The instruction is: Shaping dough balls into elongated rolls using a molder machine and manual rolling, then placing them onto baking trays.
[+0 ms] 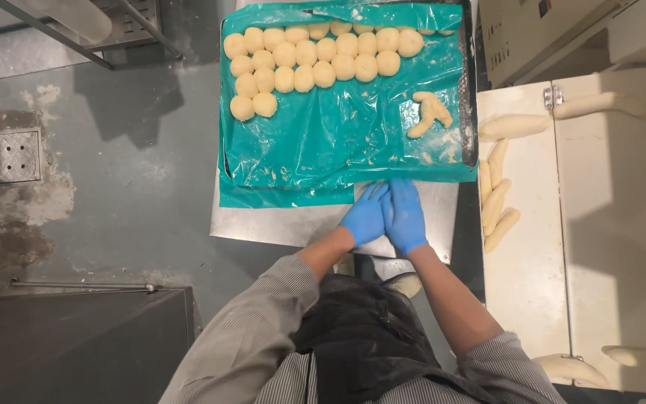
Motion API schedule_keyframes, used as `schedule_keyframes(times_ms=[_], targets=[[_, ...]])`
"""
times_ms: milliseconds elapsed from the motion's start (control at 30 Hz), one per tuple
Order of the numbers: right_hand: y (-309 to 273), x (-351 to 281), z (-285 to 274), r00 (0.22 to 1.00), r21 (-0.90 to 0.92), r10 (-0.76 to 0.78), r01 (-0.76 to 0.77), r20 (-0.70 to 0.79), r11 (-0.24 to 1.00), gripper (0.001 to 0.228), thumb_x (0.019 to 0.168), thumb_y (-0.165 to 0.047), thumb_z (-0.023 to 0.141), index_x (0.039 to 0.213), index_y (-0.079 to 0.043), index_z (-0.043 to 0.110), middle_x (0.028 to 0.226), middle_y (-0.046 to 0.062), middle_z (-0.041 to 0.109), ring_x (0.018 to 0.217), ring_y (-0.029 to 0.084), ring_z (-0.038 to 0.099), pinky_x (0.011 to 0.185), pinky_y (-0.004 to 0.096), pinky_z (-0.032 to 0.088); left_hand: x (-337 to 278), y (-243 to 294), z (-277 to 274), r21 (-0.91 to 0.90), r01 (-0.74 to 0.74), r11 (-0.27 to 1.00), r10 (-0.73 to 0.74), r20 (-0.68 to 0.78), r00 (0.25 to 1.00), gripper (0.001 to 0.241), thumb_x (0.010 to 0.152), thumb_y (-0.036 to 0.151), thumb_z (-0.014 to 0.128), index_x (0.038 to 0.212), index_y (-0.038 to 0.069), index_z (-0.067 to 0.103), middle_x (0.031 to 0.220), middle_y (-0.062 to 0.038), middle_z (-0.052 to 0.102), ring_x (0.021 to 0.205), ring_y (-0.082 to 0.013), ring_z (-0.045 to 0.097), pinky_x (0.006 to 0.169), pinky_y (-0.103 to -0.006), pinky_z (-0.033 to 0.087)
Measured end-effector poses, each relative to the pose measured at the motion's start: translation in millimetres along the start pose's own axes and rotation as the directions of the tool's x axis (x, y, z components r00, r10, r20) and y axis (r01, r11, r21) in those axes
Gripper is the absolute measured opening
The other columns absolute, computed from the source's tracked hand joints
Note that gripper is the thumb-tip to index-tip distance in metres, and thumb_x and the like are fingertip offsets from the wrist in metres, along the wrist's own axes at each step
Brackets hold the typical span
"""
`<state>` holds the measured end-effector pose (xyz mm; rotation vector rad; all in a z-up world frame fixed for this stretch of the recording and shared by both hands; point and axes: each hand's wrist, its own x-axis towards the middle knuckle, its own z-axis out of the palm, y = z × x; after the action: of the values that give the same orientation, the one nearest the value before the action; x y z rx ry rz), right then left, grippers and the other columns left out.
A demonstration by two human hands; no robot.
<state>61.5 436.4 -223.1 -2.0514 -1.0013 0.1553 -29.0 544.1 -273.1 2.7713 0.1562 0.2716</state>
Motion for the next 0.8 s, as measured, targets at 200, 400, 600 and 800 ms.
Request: schedule_keyframes(times_ms=[200, 400, 600, 800], targets=[[-10.4, -93.7, -13.8, 0.863, -0.246, -0.211, 0.351, 0.458, 0.903, 0.083, 0.079, -0.031, 0.070, 0.145, 0.011, 0.040, 0.150, 0.031, 0.043, 0.141, 0.047, 0.040, 0.116, 0.062, 0.024, -96.0, 24.1, -25.9, -0.072, -0.145, 0.987, 0.159, 0.255, 0.954, 0.068, 0.090, 0.031, 0.062, 0.148, 0.001, 0.042, 0.159, -0.020, 0.040, 0.154, -0.0366, 0.028, 0.125, -0.0641, 0.018], [19.5, -35.7, 12.4, 0.952, -0.715, 0.189, 0.043, 0.241, 0.697, 0.086, 0.093, -0.049, 0.058, 0.155, 0.007, 0.036, 0.161, 0.029, 0.033, 0.151, 0.048, 0.028, 0.121, 0.068, 0.013, -14.4, -21.0, -27.5, -0.269, -0.040, 0.962, 0.064, 0.079, 0.995, 0.089, 0.086, 0.040, 0.068, 0.158, 0.002, 0.033, 0.162, -0.027, 0.036, 0.150, -0.0440, 0.032, 0.124, -0.0565, 0.024], [21.7, -1.3, -7.6, 0.984, -0.488, 0.039, 0.052, 0.174, 0.871, 0.087, 0.103, -0.056, 0.062, 0.148, 0.015, 0.040, 0.156, 0.041, 0.034, 0.149, 0.057, 0.028, 0.124, 0.066, 0.017, -18.1, -30.6, -45.8, -0.294, -0.038, 0.955, 0.121, 0.269, 0.955, 0.112, 0.082, 0.070, 0.069, 0.159, 0.001, 0.025, 0.164, -0.023, 0.026, 0.149, -0.0409, 0.033, 0.121, -0.0537, 0.026], [-13.9, -98.1, -39.5, 0.884, -0.350, 0.027, 0.157, 0.466, 0.924, 0.095, 0.081, -0.054, 0.069, 0.153, 0.002, 0.041, 0.155, 0.026, 0.043, 0.146, 0.047, 0.038, 0.120, 0.063, 0.025, -107.7, -10.9, -48.4, -0.255, -0.224, 0.941, 0.281, 0.218, 0.935, 0.106, 0.082, 0.066, 0.072, 0.159, 0.006, 0.031, 0.166, -0.014, 0.028, 0.154, -0.0366, 0.028, 0.125, -0.0592, 0.022]])
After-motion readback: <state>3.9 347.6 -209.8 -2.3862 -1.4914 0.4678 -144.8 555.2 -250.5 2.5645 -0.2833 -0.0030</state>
